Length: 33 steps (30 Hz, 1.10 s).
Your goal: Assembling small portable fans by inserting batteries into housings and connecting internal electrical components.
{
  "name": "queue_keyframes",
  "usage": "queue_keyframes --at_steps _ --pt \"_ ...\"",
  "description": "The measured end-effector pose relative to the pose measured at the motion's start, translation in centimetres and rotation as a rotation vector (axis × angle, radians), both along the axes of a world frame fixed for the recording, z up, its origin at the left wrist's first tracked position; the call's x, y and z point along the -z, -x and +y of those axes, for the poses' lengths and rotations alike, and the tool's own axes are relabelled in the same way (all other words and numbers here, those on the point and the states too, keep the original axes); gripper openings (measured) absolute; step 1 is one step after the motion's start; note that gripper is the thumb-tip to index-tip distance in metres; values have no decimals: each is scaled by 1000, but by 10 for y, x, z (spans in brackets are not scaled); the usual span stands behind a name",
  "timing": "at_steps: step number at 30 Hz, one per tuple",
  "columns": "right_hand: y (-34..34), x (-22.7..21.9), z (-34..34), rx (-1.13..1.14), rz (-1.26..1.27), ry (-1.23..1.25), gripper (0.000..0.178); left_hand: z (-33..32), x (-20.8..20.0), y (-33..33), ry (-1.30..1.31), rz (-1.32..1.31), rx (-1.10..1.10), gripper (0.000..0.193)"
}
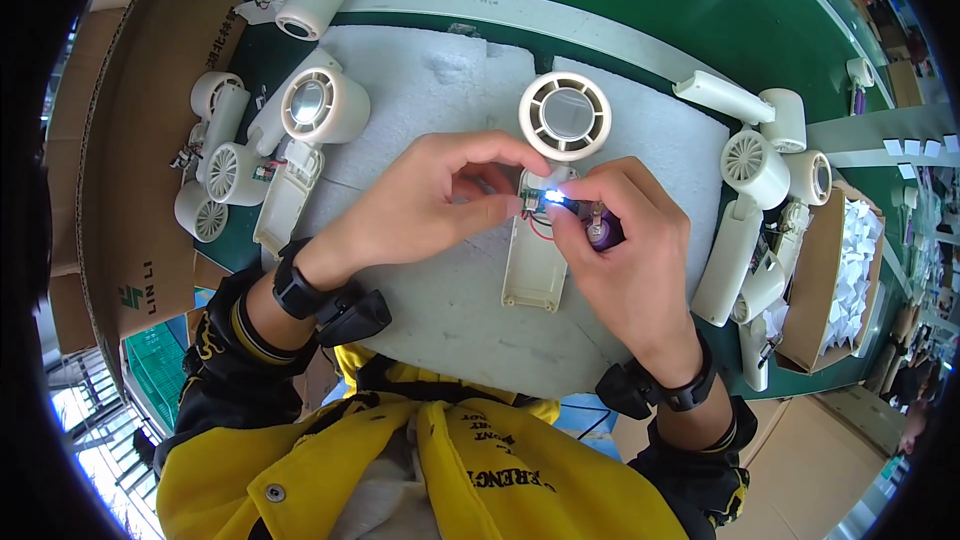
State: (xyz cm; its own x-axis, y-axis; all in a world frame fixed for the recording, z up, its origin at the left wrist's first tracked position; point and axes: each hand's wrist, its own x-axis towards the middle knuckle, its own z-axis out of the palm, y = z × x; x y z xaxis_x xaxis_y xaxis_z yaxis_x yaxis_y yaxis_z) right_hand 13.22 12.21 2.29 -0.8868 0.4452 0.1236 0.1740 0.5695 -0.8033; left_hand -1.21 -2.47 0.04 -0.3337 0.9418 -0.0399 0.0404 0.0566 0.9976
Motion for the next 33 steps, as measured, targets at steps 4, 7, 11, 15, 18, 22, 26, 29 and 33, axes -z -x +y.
queue_keyframes --at_steps 4,7,11,15,18,22,26,29,33 --pt "1 -1 1 -15 -10 -13 17 0 0 -1 -6 -17 -31 32" --pt "0 1 2 -30 25 0 16 -1 -3 0 43 -18 0 33" --pt "1 -1 1 -24 13 -21 16 0 -3 -1 35 -23 -6 33" --pt "1 -2 1 -33 3 -57 16 1 -3 -6 39 -27 -58 30" --pt "2 1 2 -25 25 -56 15 3 -6 -9 60 51 -124 31" --pt "2 -2 5 53 -84 77 13 8 2 -5 -108 437 -110 32" --pt "1 -9 10 -28 -250 133 18 7 -2 -5 -80 463 -89 34" --pt "-2 -14 17 -129 -317 213 24 7 -8 -6 -44 441 -78 33" --pt "-7 -25 23 -231 -342 455 35 4 -4 -6 -37 408 -124 32"
